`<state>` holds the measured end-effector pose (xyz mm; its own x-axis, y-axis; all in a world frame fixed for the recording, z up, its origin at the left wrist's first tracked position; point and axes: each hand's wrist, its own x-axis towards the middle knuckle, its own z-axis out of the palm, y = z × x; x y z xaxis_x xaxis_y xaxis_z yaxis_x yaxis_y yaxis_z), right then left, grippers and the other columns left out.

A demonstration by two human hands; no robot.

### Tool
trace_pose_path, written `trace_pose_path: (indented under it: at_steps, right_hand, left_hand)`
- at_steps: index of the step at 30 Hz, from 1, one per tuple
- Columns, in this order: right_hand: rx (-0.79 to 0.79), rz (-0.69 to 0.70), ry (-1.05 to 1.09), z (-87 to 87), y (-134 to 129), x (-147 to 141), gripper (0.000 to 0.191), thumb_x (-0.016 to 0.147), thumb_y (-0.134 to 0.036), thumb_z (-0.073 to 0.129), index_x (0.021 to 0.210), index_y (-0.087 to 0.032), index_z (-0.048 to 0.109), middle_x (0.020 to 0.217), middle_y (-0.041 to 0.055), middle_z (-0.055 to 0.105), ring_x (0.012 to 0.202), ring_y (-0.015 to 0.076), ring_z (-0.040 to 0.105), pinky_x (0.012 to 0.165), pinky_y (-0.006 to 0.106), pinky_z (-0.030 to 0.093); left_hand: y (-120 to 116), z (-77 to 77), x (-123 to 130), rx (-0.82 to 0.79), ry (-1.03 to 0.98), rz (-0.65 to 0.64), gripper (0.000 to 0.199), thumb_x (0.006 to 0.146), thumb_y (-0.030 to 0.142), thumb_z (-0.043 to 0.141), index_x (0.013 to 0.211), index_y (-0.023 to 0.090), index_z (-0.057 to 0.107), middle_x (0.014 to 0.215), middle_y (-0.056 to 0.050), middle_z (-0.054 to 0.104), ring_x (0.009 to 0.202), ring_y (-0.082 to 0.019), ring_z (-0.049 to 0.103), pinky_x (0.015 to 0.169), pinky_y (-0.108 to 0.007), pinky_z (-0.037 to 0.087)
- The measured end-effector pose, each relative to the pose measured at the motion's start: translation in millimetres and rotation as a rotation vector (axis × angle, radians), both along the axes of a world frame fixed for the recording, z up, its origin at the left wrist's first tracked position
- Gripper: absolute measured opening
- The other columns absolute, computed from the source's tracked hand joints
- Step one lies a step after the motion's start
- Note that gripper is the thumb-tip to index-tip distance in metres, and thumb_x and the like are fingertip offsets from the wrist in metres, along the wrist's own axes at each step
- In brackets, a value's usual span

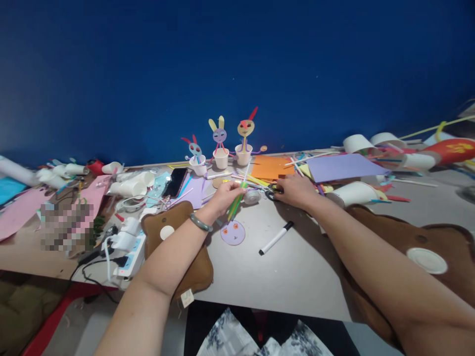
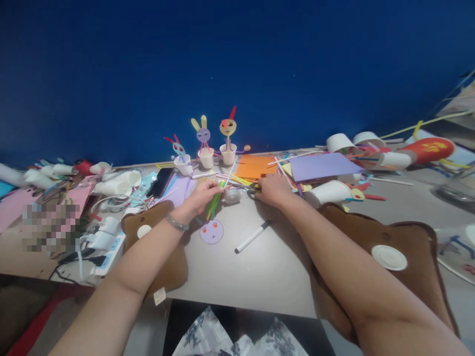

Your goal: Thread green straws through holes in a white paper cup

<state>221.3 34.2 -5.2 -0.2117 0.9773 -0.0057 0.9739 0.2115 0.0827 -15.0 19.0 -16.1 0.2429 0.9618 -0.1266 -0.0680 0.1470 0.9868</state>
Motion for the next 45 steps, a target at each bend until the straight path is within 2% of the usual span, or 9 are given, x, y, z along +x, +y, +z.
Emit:
trace_pose_path:
  at_steps: [10,17,19,22,25,27,32,36,45]
  right_hand:
    - [0.025,-0.004,0.005,3.6,-5,-8,0.026,0.081,-0.035,0.064,0.091,-0.014,0.076,0.103,0.0209,0.074,0.096,0.0339,0.069,0.076,0.039,0.046]
    - [0.015,-0.156,0.133,20.6,-9,-9,0.025,0.083,-0.044,0.061,0.074,-0.021,0.067,0.077,0.015,0.072,0.078,0.0313,0.068,0.063,0.037,0.042]
    - [0.037,-0.188,0.265,24.2,-10,-8,0.03,0.084,-0.048,0.058,0.069,-0.023,0.062,0.071,0.0114,0.069,0.071,0.0282,0.065,0.059,0.036,0.039]
    - [0.002,-0.137,0.732,24.8,-12,-12,0.038,0.084,-0.058,0.058,0.067,-0.024,0.056,0.063,0.0049,0.061,0.062,0.0216,0.057,0.057,0.034,0.037]
    - [-0.234,0.043,1.247,21.5,-19,-22,0.045,0.079,-0.066,0.064,0.071,-0.023,0.058,0.066,0.002,0.058,0.06,0.0166,0.051,0.058,0.032,0.04]
    - [-0.411,0.144,1.408,19.0,-26,-30,0.05,0.074,-0.07,0.07,0.075,-0.021,0.06,0.071,0.0022,0.059,0.059,0.0144,0.049,0.058,0.032,0.041]
    - [-0.634,0.325,1.299,12.9,-38,-42,0.061,0.078,-0.08,0.062,0.078,-0.019,0.065,0.078,0.0056,0.065,0.066,0.0165,0.058,0.063,0.032,0.047]
    - [-0.737,0.358,1.202,5.2,-37,-45,0.062,0.087,-0.078,0.052,0.078,-0.019,0.067,0.076,0.0059,0.067,0.067,0.0169,0.06,0.064,0.031,0.048]
    - [-0.67,0.348,1.227,-1.1,-40,-58,0.066,0.083,-0.084,0.052,0.073,-0.02,0.063,0.072,0.0021,0.063,0.065,0.0166,0.058,0.066,0.032,0.047]
  left_hand:
    - [2,3.2,0,-0.09,-0.104,-0.002,0.017,0.071,0.021,0.077,0.072,0.015,0.062,0.065,0.001,0.062,0.063,-0.01,0.058,0.065,-0.025,0.045]
    - [7,13.2,-5,-0.146,-0.165,0.111,0.013,0.072,0.018,0.077,0.07,0.014,0.065,0.063,0.0,0.063,0.06,-0.01,0.059,0.062,-0.024,0.047]
    - [11,16.6,-9,-0.183,-0.217,0.134,0.013,0.072,0.019,0.077,0.073,0.014,0.065,0.063,-0.001,0.065,0.06,-0.011,0.061,0.063,-0.026,0.051]
    - [17,19.8,-17,-0.21,-0.301,0.177,0.016,0.073,0.021,0.078,0.078,0.014,0.065,0.064,-0.002,0.066,0.061,-0.014,0.064,0.066,-0.03,0.055]
    - [22,20.4,-22,-0.206,-0.373,0.191,0.021,0.074,0.025,0.078,0.082,0.015,0.062,0.064,-0.003,0.065,0.062,-0.016,0.067,0.069,-0.032,0.057]
    - [23,20.4,-24,-0.198,-0.412,0.184,0.023,0.075,0.029,0.078,0.083,0.016,0.06,0.066,-0.002,0.065,0.066,-0.017,0.069,0.073,-0.034,0.058]
    - [25,22.4,-24,-0.095,-0.474,0.243,0.019,0.079,0.028,0.073,0.085,0.015,0.061,0.077,-0.003,0.067,0.077,-0.016,0.071,0.081,-0.032,0.058]
    - [25,26.2,-25,-0.078,-0.5,0.255,0.014,0.082,0.026,0.068,0.087,0.015,0.061,0.083,-0.004,0.068,0.086,-0.017,0.072,0.084,-0.031,0.057]
    - [9,32.8,-14,-0.081,-0.484,0.19,0.027,0.076,0.035,0.078,0.087,0.017,0.06,0.083,-0.005,0.072,0.088,-0.022,0.075,0.079,-0.035,0.06]
